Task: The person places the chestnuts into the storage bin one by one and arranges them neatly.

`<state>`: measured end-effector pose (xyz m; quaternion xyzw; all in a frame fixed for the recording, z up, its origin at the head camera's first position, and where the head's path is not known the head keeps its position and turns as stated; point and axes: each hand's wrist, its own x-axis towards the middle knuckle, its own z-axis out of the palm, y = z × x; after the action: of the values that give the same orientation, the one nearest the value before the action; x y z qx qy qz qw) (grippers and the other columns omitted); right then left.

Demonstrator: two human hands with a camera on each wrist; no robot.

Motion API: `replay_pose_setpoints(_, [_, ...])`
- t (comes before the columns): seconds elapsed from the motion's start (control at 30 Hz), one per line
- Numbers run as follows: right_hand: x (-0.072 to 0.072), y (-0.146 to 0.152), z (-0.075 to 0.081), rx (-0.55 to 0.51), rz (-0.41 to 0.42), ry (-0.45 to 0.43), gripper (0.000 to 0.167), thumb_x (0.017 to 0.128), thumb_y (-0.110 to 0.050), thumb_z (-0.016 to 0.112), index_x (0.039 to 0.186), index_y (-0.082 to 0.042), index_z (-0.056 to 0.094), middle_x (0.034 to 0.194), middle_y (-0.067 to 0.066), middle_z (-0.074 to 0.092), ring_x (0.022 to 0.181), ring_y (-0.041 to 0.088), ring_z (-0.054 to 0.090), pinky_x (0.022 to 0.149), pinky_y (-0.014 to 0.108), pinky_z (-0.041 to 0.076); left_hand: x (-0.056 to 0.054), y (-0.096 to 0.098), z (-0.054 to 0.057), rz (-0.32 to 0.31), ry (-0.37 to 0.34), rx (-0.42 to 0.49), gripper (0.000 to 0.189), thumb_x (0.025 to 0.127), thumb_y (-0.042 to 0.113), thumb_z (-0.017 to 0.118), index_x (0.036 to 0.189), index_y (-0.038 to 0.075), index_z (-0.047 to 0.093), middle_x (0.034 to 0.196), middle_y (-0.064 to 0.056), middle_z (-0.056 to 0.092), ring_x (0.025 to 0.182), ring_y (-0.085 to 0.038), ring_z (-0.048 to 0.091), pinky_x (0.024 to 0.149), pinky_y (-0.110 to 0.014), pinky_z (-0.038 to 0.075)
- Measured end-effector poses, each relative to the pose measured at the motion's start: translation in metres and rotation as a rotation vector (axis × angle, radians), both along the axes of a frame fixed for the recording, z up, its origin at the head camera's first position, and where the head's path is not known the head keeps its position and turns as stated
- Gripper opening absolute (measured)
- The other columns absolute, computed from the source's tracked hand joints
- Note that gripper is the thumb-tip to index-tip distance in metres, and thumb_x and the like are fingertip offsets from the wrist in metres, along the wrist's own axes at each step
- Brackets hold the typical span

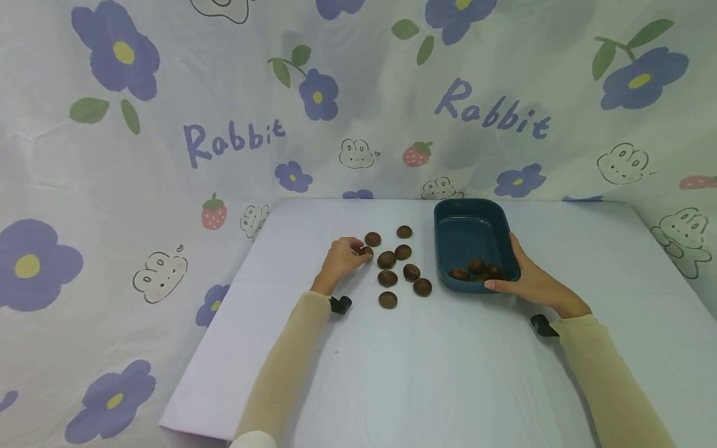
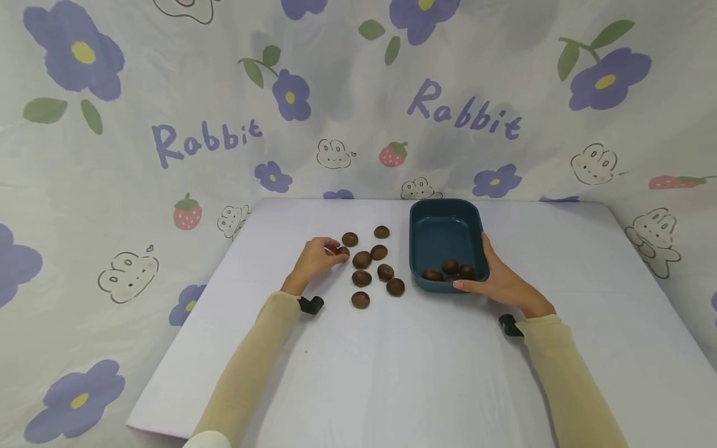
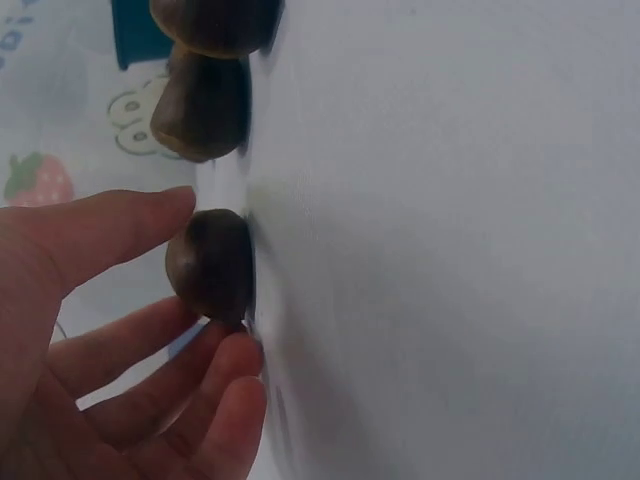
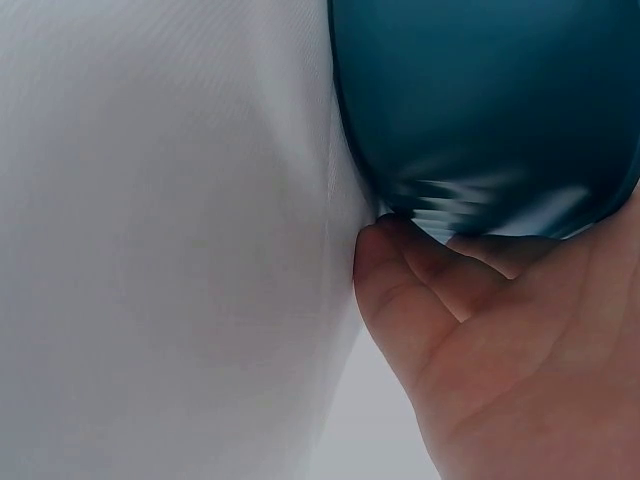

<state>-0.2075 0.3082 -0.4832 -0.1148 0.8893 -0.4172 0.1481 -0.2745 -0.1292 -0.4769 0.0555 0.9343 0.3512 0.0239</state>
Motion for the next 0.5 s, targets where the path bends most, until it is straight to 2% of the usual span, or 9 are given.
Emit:
replay_pose_setpoints(0.17, [-0.0009,0.0005,-0.0011,0.004,0.0,-0.003,0.132,0.09,-0.044,0.078,0.158,-0.028,-0.034,0.171,0.01,-0.027,0.157,0.055,-0.008,0.114,0.083,0.013,0.0006,0.0045,-0.0003,0.008,0.009,-0.051,0.041,0.088,0.025,0.083,0.119,0.001,0.071,0.106,-0.014,0.074,0.096,-0.027,0.068,0.087,-0.04,0.057])
replay_pose_setpoints(0.33, [-0.0011,0.0016,-0.0009,-0.004,-0.007,0.004,0.131,0.09,-0.044,0.078,0.157,-0.033,-0.034,0.171,0.008,-0.027,0.158,0.054,-0.008,0.114,0.084,0.012,0.0014,0.0081,0.0003,0.015,0.016,-0.068,0.041,0.088,0.025,0.083,0.117,0.0,0.069,0.104,-0.014,0.072,0.094,-0.026,0.066,0.087,-0.04,0.056])
replay_pose_setpoints(0.5, [-0.0002,0.0012,-0.0006,0.003,-0.013,-0.006,0.13,0.09,-0.045,0.078,0.157,-0.034,-0.033,0.171,0.006,-0.027,0.158,0.053,-0.007,0.114,0.084,0.014,0.0035,0.0098,0.0016,0.048,0.013,-0.083,0.036,0.089,0.023,0.082,0.113,-0.001,0.07,0.106,-0.015,0.074,0.095,-0.027,0.068,0.088,-0.04,0.058])
